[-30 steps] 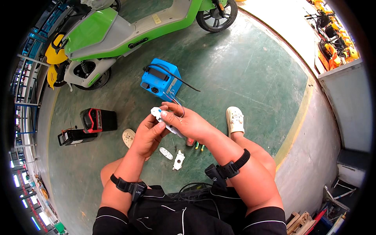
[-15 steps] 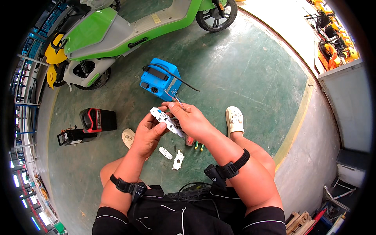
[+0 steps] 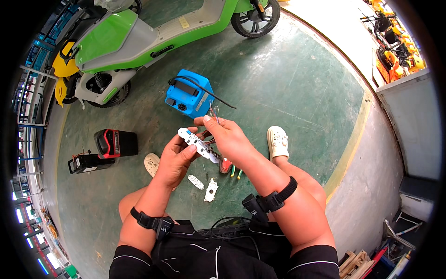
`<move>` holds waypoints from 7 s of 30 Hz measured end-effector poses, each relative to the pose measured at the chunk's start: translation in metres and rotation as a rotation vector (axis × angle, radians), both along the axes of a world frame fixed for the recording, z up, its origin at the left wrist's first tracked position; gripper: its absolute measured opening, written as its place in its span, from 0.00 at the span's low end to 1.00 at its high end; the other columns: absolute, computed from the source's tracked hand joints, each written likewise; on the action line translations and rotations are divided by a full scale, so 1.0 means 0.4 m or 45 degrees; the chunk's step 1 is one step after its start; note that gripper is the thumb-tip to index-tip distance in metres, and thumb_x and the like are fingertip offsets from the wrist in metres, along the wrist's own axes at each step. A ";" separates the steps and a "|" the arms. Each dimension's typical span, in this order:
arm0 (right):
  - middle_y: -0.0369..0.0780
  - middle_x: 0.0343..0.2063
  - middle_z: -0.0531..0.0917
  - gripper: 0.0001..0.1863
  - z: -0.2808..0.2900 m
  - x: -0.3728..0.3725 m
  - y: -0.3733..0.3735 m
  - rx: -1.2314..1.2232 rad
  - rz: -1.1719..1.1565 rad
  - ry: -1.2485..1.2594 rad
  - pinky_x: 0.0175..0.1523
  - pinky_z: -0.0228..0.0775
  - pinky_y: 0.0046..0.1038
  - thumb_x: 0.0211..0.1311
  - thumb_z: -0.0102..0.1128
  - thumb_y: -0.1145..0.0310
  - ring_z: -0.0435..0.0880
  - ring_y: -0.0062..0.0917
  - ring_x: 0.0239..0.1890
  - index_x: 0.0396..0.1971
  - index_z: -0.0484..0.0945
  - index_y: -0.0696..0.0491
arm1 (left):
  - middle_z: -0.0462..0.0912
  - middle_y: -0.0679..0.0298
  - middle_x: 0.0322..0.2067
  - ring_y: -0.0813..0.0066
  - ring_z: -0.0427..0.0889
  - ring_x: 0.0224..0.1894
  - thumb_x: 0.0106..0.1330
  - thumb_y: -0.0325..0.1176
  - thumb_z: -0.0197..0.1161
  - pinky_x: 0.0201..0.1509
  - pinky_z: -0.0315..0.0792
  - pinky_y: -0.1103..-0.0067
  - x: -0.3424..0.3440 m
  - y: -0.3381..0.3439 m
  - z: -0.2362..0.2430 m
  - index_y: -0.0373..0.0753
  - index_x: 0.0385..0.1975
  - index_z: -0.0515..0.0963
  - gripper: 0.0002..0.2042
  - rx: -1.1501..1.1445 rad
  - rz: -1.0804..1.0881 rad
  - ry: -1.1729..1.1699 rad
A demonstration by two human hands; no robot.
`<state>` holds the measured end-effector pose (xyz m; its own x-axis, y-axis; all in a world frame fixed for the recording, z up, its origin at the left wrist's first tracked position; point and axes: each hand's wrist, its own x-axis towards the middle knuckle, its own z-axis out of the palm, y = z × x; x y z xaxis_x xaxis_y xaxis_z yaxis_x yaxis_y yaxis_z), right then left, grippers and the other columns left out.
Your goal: The person holds a circuit board and uses pliers to manipulate wires. They move the wires into place and adjust the components on the board by hand.
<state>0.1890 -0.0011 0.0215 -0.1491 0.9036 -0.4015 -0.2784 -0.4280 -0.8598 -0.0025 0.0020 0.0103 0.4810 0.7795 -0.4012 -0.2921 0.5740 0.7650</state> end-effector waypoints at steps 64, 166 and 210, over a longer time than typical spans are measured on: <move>0.45 0.46 0.85 0.25 0.011 0.034 0.015 0.035 -0.216 0.086 0.55 0.70 0.33 0.77 0.46 0.51 0.82 0.31 0.48 0.46 0.81 0.60 | 0.77 0.60 0.51 0.71 0.78 0.54 0.69 0.29 0.63 0.62 0.74 0.71 0.003 -0.003 -0.018 0.36 0.59 0.69 0.20 -0.017 0.044 -0.009; 0.48 0.32 0.85 0.15 0.029 -0.011 -0.029 0.360 0.364 -0.829 0.40 0.76 0.39 0.67 0.60 0.59 0.86 0.42 0.35 0.43 0.82 0.55 | 0.82 0.68 0.37 0.83 0.77 0.39 0.69 0.25 0.64 0.44 0.72 0.83 0.000 0.013 -0.035 0.32 0.40 0.80 0.04 0.740 0.118 0.719; 0.30 0.18 0.73 0.10 0.015 0.031 -0.005 -0.102 0.303 0.031 0.27 0.55 0.20 0.64 0.63 0.64 0.66 0.13 0.22 0.29 0.81 0.56 | 0.85 0.60 0.35 0.69 0.84 0.37 0.55 0.22 0.73 0.40 0.77 0.77 -0.010 0.018 0.018 0.36 0.38 0.86 0.11 1.462 0.049 0.923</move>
